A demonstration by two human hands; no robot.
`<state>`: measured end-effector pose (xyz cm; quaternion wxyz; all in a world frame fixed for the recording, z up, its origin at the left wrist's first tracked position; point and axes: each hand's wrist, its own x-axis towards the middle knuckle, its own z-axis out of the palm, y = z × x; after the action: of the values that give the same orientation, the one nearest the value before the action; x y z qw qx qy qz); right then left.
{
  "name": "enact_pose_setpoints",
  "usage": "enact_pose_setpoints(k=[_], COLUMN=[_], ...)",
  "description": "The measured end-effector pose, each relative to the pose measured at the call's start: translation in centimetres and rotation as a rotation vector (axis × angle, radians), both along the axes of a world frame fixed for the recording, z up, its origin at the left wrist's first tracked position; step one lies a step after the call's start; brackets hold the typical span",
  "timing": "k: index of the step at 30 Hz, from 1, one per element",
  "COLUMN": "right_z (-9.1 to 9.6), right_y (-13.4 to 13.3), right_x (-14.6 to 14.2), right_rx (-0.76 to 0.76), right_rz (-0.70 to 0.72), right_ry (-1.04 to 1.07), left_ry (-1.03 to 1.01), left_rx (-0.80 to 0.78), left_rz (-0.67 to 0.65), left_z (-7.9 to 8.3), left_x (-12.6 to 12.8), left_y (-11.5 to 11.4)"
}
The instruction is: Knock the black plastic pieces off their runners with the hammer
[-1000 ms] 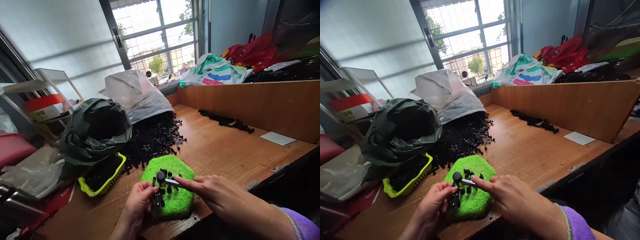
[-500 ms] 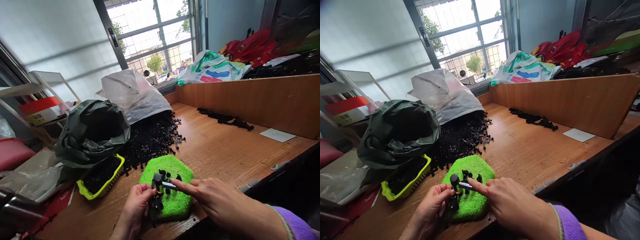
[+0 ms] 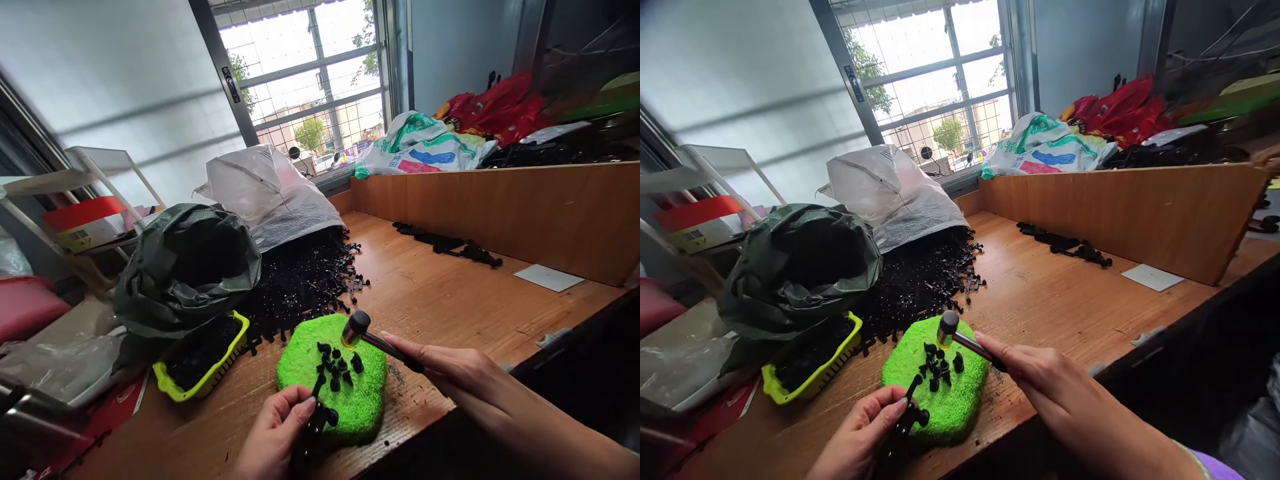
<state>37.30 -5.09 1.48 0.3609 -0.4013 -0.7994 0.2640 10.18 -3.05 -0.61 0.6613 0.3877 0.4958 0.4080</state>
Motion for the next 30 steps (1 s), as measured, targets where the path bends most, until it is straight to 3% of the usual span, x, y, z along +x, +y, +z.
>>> enact_pose_setpoints(k=[5,9,18,23,30], right_z=[-0.1,0.2,-2.0,-1.9,-0.8], right_y=[-0.8,-0.9,-0.3,0.1,0.0], right_x=[0.3,0.2,0.0,-0.4,-0.7], right_rx=[-0.045,-0.042,-0.070,-0.056,0.024], right_rz=[0.000,0.010,0.030,0.034,0.019], right_ry=[-0.024,-0.025,-0.041,-0.086,-0.131], left_ry=[0.115,0.109,0.114,0.111,0.138], left_rx=[0.033,0.027,0.007,-0.016,-0.001], left_rz=[-0.062,-0.021,-0.020,-0.012,-0.013], left_z=[0.0,-0.6,-0.2,-0.1,-1.6], left_x=[0.6,1.0,0.7,0.7,0.7], left_y=[0.7,1.0,1.1,1.1,1.7])
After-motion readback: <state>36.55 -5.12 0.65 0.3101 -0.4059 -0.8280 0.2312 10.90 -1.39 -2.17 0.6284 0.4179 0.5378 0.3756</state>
